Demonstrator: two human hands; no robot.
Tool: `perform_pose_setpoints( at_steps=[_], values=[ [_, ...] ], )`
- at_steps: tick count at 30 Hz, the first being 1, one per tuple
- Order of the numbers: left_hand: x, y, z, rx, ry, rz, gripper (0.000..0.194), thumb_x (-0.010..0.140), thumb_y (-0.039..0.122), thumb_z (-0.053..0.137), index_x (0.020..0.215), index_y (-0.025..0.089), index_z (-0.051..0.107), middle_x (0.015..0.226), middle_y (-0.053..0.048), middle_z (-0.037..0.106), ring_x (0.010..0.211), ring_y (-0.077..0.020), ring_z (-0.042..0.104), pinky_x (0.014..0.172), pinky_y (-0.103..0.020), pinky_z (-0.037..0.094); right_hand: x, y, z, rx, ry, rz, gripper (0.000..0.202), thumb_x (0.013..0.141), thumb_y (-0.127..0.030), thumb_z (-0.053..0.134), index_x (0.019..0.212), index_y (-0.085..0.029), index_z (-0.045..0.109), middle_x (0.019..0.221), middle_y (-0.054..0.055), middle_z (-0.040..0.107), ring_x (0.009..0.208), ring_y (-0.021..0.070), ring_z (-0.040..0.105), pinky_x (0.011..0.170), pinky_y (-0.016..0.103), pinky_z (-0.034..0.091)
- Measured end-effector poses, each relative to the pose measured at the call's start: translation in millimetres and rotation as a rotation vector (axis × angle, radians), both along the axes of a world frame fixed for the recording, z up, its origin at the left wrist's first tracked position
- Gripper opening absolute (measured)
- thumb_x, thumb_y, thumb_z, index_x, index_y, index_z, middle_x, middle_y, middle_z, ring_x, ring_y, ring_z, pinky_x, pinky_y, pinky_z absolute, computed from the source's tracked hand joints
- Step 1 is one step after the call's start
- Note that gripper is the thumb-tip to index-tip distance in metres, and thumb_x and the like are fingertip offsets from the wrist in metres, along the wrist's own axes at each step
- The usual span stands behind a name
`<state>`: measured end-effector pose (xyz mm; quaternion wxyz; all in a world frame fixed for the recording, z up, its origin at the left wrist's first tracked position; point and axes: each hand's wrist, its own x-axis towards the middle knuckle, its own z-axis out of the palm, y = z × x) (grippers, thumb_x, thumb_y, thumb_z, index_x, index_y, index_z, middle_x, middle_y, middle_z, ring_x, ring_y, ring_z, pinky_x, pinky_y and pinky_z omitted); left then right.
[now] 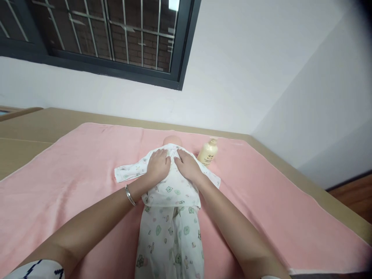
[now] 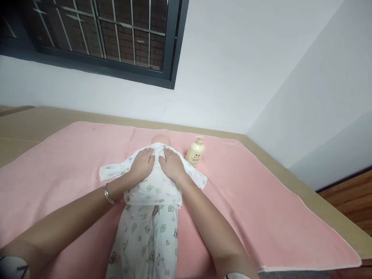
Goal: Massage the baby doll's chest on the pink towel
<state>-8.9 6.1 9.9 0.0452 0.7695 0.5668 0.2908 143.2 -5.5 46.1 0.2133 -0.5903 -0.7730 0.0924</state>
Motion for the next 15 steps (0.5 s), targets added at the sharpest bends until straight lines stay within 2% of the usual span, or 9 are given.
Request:
perform_pose_setpoints(
  at_steps=[6,9,12,15],
  values=[
    [11,-18,3.9,-0.006,0.055,0.028,0.048,0.098,0.022,0.032,0.137,0.001,0.050,0.147,-0.022,0.051,0.141,-0.0360,0.041,0.115,-0.054,0.032,10,9,1.4,-0.007,0.076,0.082,0.044,0.101,-0.034,0.038,0.137,-0.013,0.055,0.145,0.011,0.055,0.134,0.0207,0.049,0.114,0.033,0.033],
    [8,-17,8.5,-0.004,0.057,0.006,0.046,0.096,0.022,0.036,0.136,0.005,0.052,0.146,-0.021,0.052,0.141,-0.0344,0.042,0.115,-0.051,0.033,3,3,4.0,-0.022,0.009,0.034,0.046,0.102,-0.029,0.033,0.141,-0.012,0.051,0.148,0.013,0.051,0.138,0.0231,0.045,0.116,0.038,0.031],
    [-5,-3,18.7,-0.077,0.016,-0.067,0.039,0.096,0.024,0.035,0.123,0.008,0.060,0.133,-0.020,0.063,0.128,-0.0316,0.055,0.108,-0.047,0.041,-16,-18,6.5,-0.037,-0.129,-0.051,0.051,0.101,-0.024,0.030,0.147,-0.006,0.044,0.153,0.020,0.044,0.144,0.0307,0.036,0.118,0.048,0.027],
    [-15,7,26.1,-0.169,-0.005,-0.109,0.039,0.097,0.025,0.030,0.107,0.010,0.065,0.115,-0.018,0.070,0.107,-0.0290,0.066,0.094,-0.042,0.049,-28,-34,9.3,-0.053,-0.204,0.018,0.055,0.099,-0.022,0.033,0.151,-0.005,0.038,0.157,0.020,0.037,0.148,0.0320,0.029,0.119,0.048,0.025]
  ],
)
